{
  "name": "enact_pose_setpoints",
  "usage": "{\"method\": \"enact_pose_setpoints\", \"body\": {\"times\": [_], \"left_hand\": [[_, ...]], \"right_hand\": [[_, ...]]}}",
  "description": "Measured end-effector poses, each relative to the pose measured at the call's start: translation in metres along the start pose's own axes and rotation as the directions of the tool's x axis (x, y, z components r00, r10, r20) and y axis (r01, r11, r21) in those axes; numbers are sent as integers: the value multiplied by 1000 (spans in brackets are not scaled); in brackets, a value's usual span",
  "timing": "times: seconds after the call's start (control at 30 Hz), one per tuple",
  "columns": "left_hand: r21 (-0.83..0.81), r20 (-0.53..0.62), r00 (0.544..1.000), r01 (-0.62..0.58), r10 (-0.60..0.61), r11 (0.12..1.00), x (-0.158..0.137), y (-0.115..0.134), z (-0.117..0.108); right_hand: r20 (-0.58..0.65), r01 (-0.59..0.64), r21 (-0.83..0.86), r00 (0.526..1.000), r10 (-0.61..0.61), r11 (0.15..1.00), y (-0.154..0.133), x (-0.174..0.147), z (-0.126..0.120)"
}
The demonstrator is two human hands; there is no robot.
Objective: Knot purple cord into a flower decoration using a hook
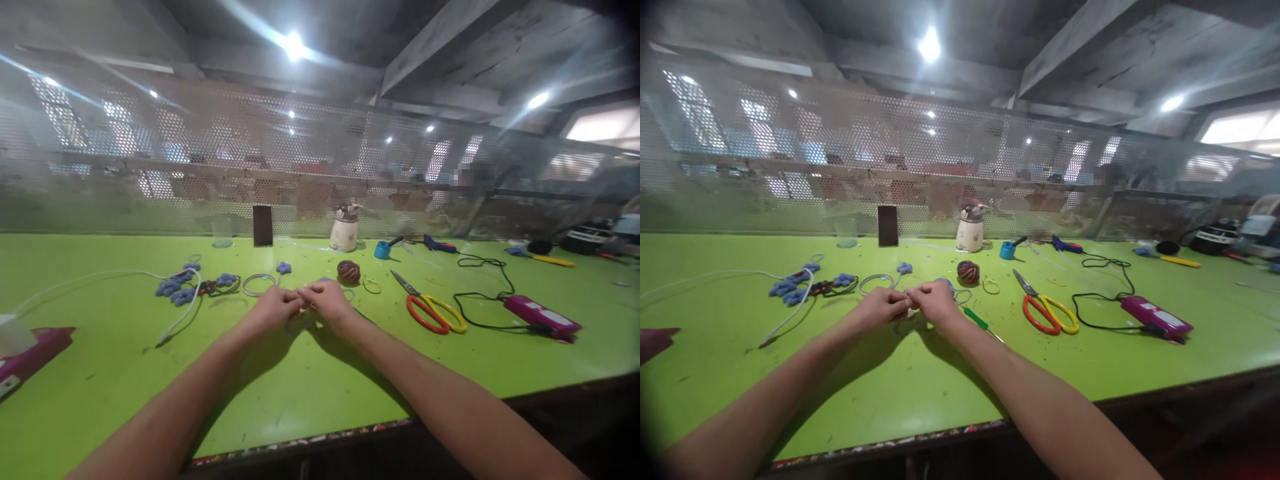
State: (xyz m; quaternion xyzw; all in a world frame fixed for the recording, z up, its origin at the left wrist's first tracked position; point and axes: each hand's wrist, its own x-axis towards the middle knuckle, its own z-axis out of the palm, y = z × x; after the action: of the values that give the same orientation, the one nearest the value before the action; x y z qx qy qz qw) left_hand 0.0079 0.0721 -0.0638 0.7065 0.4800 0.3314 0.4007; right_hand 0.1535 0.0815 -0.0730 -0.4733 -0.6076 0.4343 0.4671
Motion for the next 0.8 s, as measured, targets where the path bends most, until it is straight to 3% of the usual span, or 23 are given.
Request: {"method": "enact_pose_setpoints", "body": {"times": [0.13,0.33,0.5,0.67,0.8], "left_hand": [[5,6,1000,14,-14,1000,-1,0,4],[-36,-115,992,54,-58,998,-2,-1,2],[-112,-260,963,37,-65,993,-1,3,1],[-211,-514,853,-22,-92,977,3,0,-26],[-338,-613,765,-32,-195,940,5,-9,-42]], "right_hand": [[-22,18,-50,1000,-19,999,3,-1,-5],[-73,67,-156,994,-80,985,-2,4,-14],[-51,-8,-318,999,-9,948,-18,45,-15],[16,-84,-514,994,107,854,-33,119,12],[22,-139,-594,982,189,792,-25,146,37]]}}
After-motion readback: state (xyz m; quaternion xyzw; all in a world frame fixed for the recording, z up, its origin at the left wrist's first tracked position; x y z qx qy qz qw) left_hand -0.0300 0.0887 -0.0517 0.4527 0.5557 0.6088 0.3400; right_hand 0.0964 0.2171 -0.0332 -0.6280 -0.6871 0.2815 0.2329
